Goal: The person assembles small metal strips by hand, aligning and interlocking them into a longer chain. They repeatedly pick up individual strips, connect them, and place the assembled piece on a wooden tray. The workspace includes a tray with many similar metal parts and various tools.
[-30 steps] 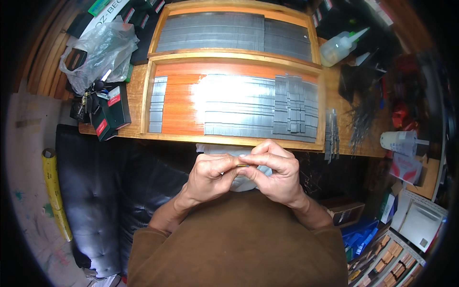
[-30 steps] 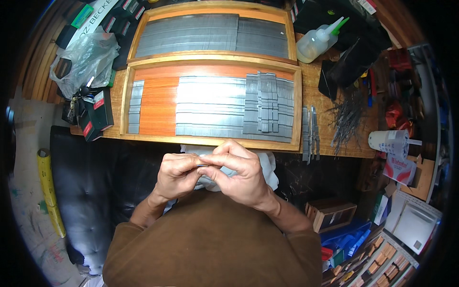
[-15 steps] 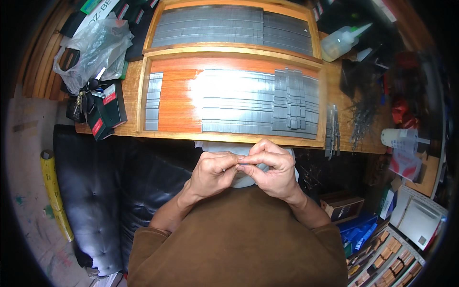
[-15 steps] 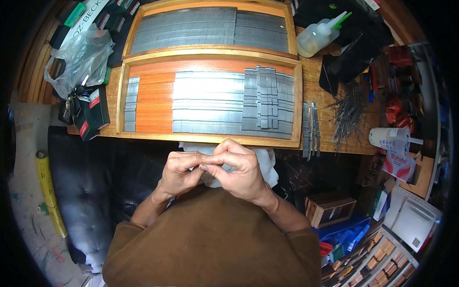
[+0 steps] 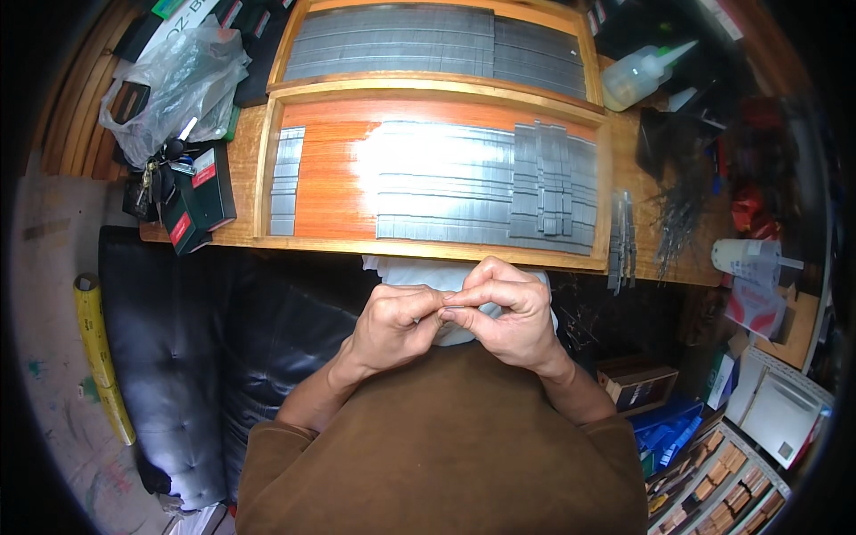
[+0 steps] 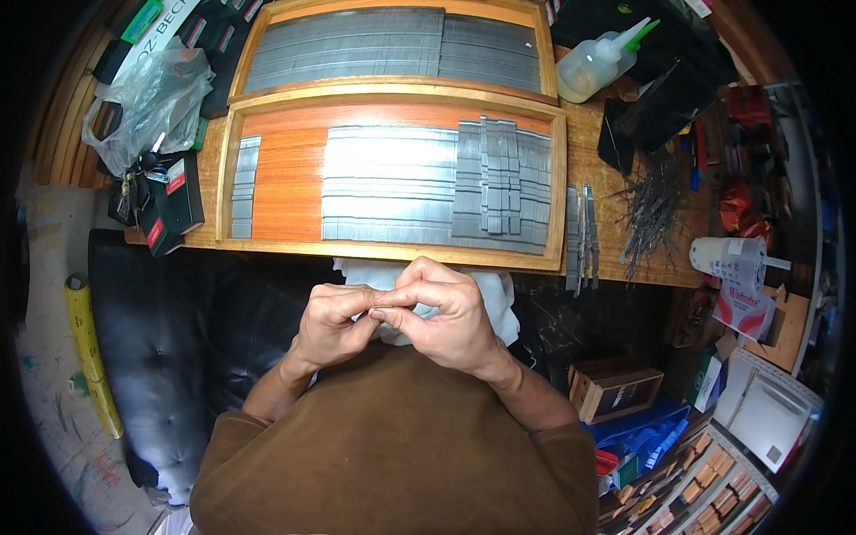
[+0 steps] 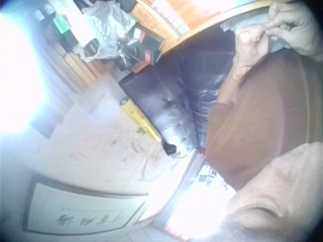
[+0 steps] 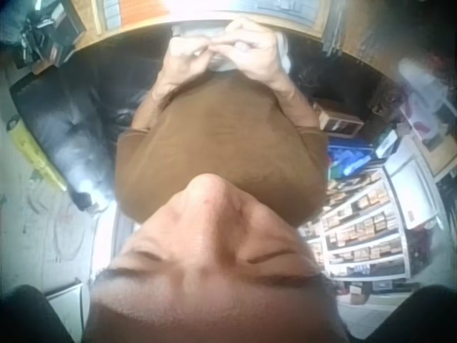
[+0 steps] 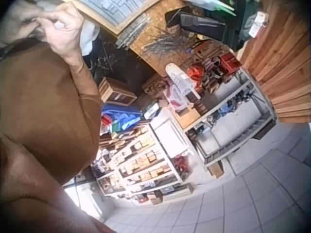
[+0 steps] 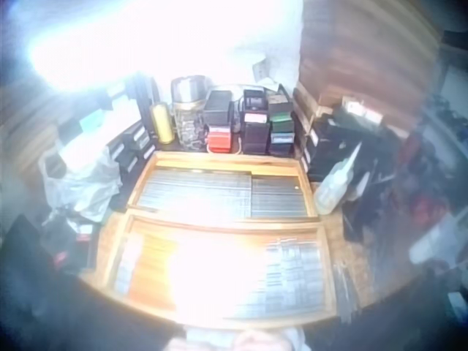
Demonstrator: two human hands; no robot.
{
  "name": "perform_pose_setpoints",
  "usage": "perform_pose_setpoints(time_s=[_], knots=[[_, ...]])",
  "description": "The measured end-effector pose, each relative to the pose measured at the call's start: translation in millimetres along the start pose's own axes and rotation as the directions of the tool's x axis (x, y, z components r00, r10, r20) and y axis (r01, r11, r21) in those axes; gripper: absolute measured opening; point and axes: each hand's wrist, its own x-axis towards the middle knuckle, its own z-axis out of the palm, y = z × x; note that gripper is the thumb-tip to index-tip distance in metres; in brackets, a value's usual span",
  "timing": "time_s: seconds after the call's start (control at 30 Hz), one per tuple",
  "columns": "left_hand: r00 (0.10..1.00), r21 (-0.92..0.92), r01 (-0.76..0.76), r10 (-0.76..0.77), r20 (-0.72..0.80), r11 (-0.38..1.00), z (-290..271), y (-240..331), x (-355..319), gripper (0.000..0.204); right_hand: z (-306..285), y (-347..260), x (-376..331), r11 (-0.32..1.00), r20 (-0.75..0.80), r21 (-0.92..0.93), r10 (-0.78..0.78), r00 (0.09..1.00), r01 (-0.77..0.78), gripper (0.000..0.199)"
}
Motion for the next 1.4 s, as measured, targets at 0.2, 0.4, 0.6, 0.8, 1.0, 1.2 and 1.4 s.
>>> perform_pose_setpoints(time_s=[0.2,0.4,0.6,0.8,1.0,1.2,1.4], knots=[[0.999,0.007,-0.006,0.006,-0.042,1.0,3,2,-4,0.009,-1,-1,2,1.0,0.023,-0.006,0.023,0.999,-0.023,0.019],[0.996,0.002,-0.015,0.015,-0.093,1.0,7,6,-5,0.012,0,-2,2,0.999,0.026,0.025,0.025,0.999,-0.026,0.02],[0.99,0.034,-0.064,0.068,-0.126,0.997,10,5,-5,0.015,1,3,1,0.999,0.026,0.036,-0.013,1.0,0.012,0.021],[0.995,0.011,-0.014,0.015,-0.097,1.0,8,4,-9,0.015,1,0,0,0.999,0.041,0.033,0.003,0.999,-0.005,0.017],[0.997,-0.028,0.003,-0.005,-0.071,1.0,7,3,-9,0.016,1,-1,-1,1.0,0.025,-0.006,0.012,1.0,-0.012,0.019],[0.999,-0.049,-0.006,0.004,-0.051,0.999,6,-1,-8,0.021,2,-1,-4,1.0,0.011,-0.013,-0.011,1.0,0.012,0.019],[1.0,-0.078,0.013,-0.014,-0.015,0.997,2,1,-5,0.025,1,0,-4,1.0,0.003,0.005,-0.021,1.0,0.021,0.02]])
